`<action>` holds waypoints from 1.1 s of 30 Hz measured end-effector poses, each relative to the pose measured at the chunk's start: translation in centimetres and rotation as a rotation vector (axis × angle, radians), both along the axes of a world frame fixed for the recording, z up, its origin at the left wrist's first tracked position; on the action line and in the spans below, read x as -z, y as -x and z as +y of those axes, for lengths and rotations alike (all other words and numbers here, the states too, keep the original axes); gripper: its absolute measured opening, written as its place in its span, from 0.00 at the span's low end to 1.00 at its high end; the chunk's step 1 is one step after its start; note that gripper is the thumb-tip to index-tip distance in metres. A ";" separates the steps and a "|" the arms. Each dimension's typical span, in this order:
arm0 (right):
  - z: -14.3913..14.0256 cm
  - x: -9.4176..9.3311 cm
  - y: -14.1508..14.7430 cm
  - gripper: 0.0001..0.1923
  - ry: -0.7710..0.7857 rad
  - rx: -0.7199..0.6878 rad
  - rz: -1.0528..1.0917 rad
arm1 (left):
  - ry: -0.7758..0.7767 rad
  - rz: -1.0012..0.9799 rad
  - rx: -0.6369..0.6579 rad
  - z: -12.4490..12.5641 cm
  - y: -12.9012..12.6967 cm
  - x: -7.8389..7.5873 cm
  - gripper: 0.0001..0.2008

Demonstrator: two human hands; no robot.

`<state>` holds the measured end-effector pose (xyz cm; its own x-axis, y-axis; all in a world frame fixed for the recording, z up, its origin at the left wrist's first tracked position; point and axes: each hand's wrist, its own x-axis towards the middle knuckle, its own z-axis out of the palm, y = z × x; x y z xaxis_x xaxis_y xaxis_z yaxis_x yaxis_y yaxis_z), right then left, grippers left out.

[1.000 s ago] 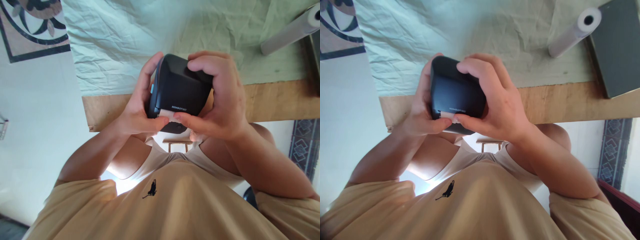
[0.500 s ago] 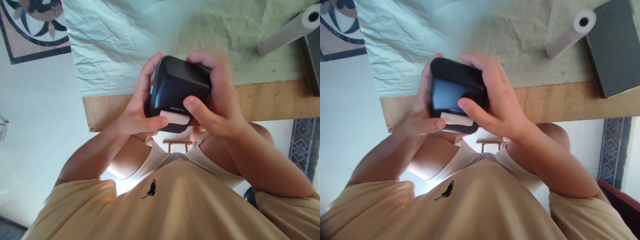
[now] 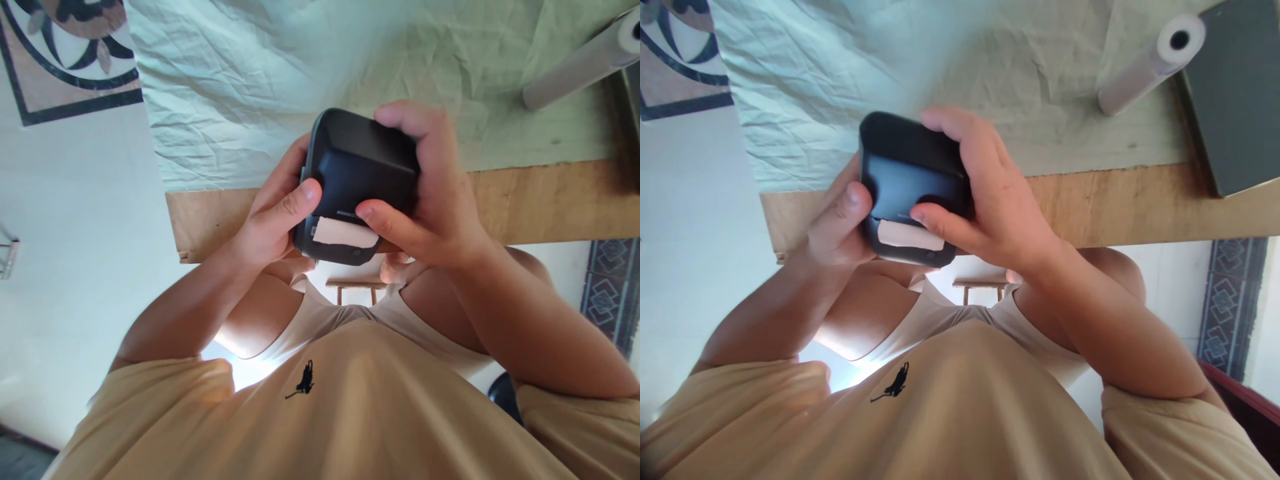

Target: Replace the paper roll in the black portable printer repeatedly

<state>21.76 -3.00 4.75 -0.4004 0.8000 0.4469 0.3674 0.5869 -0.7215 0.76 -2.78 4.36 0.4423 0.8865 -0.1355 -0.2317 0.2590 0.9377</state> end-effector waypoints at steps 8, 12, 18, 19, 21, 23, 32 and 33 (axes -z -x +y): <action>0.0 0.7 0.2 0.32 -0.106 0.013 0.071 | -0.051 -0.001 0.020 0.4 0.4 0.1 0.30; -0.1 0.3 0.2 0.31 -0.066 0.023 0.022 | -0.065 -0.004 -0.044 0.7 -0.2 0.2 0.31; -0.2 0.0 0.0 0.27 -0.079 0.047 0.080 | -0.039 -0.045 -0.098 1.1 0.1 1.5 0.29; -0.2 0.0 -0.1 0.28 -0.068 0.038 0.068 | -0.039 -0.044 -0.094 1.2 0.2 1.5 0.29; -0.1 0.0 -0.2 0.31 -0.053 0.021 0.023 | -0.032 -0.036 -0.092 1.1 0.1 1.2 0.28; 0.0 0.0 -0.5 0.35 -0.052 0.000 -0.015 | -0.027 -0.041 -0.150 0.8 -0.2 0.6 0.28; 0.7 -0.3 -1.1 0.44 -0.098 -0.050 -0.063 | -0.017 -0.009 -0.211 0.9 -0.8 0.3 0.21; 0.6 -0.5 -1.1 0.42 -0.116 -0.028 -0.066 | -0.031 0.018 -0.232 1.0 -0.7 0.5 0.26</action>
<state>22.86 -2.37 5.29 -0.4537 0.7326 0.5074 0.3939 0.6756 -0.6232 1.47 -1.81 3.84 0.2243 0.9680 -0.1126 -0.2652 0.1718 0.9488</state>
